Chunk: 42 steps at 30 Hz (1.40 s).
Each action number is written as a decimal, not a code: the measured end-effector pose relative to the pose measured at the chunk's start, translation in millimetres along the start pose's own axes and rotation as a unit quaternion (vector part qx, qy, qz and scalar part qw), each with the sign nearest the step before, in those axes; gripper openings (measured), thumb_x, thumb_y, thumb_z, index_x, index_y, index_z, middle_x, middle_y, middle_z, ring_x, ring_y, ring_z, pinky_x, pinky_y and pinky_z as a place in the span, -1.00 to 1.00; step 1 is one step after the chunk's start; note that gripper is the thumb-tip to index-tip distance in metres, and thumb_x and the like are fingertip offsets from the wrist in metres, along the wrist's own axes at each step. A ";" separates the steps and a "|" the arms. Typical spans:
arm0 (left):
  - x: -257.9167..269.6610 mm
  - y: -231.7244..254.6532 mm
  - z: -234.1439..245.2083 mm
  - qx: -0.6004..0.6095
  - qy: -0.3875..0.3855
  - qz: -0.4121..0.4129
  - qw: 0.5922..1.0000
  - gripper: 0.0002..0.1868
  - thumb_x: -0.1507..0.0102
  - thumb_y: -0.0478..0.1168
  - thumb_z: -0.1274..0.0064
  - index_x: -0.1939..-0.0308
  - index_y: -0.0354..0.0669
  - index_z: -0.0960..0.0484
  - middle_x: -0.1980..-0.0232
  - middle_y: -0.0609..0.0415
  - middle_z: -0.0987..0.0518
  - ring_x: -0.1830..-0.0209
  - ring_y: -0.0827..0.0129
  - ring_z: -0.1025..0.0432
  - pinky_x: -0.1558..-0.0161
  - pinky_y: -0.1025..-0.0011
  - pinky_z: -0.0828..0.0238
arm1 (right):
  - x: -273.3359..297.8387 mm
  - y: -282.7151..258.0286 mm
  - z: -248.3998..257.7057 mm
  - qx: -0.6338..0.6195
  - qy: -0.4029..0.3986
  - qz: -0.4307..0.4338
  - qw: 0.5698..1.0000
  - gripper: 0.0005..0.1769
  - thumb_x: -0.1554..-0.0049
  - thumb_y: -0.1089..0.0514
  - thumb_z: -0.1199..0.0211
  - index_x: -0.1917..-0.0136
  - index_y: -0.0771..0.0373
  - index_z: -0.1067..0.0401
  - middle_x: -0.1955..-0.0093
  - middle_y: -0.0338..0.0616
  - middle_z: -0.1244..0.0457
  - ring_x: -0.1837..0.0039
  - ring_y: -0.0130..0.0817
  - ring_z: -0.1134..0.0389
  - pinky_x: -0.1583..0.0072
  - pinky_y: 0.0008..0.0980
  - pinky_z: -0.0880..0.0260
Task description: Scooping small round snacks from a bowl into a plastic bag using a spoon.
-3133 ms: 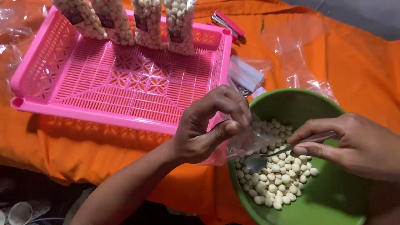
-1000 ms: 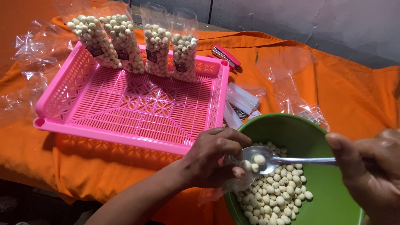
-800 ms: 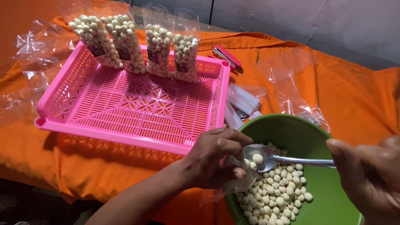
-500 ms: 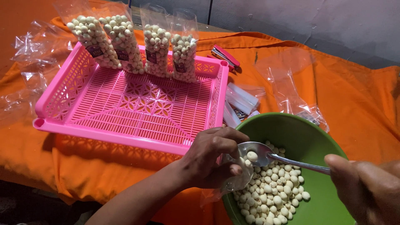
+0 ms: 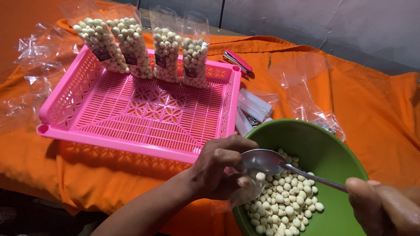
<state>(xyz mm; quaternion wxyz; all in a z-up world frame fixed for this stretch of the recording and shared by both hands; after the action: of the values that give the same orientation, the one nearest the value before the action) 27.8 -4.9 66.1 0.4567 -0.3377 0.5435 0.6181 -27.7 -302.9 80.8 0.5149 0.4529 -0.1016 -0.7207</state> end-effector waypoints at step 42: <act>-16.9 3.2 19.4 0.052 -0.028 0.023 0.998 -0.20 -0.07 0.37 -0.13 0.04 -0.14 -0.12 -0.12 -0.26 -0.43 -0.08 0.04 -0.50 -0.01 0.12 -0.66 | -51.7 25.2 -117.8 -0.209 -0.437 -0.323 0.813 -0.67 0.01 -0.45 -0.28 0.16 -0.29 -0.55 0.20 -0.69 -0.37 -0.04 -0.41 -0.31 0.08 -0.14 -0.44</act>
<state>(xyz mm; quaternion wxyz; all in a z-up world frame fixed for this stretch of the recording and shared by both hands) 32.4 10.8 86.2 0.4743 -0.2839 0.5693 0.6085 80.9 -233.4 57.5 0.2360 -0.0220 -0.0109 -0.9714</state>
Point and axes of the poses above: each hand's wrist, its own x-axis away from the middle knuckle, its own z-axis out of the back of the hand, y = z × x, the point moved 6 cm from there along -x, towards the middle knuckle
